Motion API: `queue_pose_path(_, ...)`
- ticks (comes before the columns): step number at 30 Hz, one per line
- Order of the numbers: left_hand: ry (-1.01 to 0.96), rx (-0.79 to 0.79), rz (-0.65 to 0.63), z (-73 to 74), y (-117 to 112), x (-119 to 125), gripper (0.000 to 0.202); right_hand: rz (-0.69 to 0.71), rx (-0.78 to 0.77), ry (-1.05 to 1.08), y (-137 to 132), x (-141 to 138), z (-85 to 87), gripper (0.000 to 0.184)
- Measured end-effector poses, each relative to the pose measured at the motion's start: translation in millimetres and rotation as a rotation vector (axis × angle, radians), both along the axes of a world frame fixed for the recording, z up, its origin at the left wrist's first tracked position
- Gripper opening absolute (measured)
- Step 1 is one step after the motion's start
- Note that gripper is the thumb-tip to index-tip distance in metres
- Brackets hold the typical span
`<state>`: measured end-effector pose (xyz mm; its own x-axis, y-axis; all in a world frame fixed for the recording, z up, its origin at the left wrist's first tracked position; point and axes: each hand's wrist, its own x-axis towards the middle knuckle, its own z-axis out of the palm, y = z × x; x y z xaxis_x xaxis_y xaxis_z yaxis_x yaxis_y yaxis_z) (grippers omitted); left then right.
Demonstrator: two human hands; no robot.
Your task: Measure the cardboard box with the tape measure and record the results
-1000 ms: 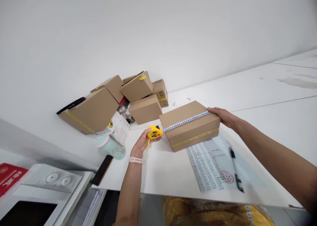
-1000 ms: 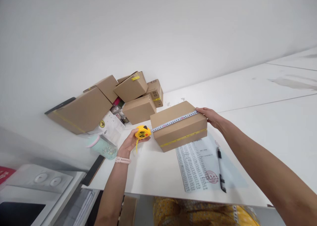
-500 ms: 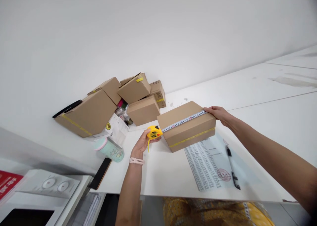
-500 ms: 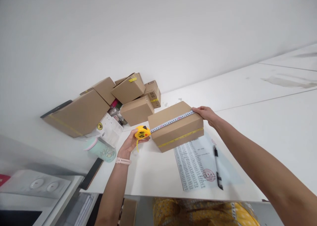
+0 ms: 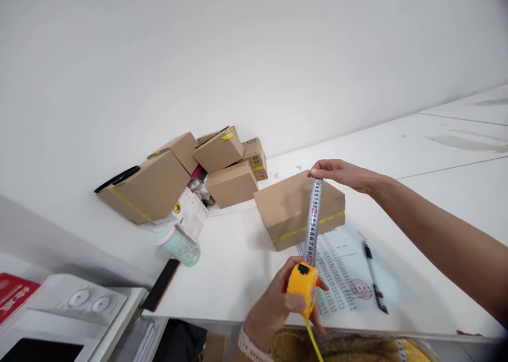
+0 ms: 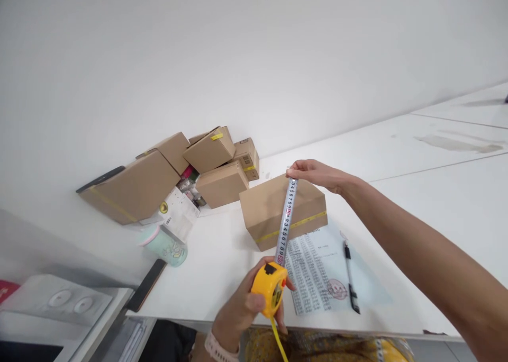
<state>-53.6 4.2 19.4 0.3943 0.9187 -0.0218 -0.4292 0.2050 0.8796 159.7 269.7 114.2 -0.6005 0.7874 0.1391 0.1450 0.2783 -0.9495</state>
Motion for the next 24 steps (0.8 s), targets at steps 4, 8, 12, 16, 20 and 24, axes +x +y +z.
queue_pose_path(4, -0.132, 0.017, 0.246, -1.8, 9, 30, 0.057, -0.165, 0.043, 0.026, 4, -27, -31.4, 0.055)
queue_pose_path(8, -0.125, -0.071, 0.495, 14.4, 44, 42, 0.059, -0.305, 0.185, -0.214, 20, -54, -64.6, 0.046)
queue_pose_path(12, -0.135, -0.175, 0.647, 18.3, 74, 59, 0.062, -0.263, 0.314, -0.302, 37, -71, -74.3, 0.046)
queue_pose_path(16, -0.141, -0.251, 0.701, 10.9, 82, 77, 0.066, -0.208, 0.453, -0.423, 49, -81, -72.6, 0.052)
queue_pose_path(20, -0.129, -0.259, 0.709, 6.9, 81, 88, 0.067, -0.101, 0.592, -0.559, 56, -94, -70.2, 0.052)
queue_pose_path(24, -0.117, -0.256, 0.699, 9.8, 85, 91, 0.068, -0.013, 0.722, -0.677, 60, -102, -69.0, 0.049)
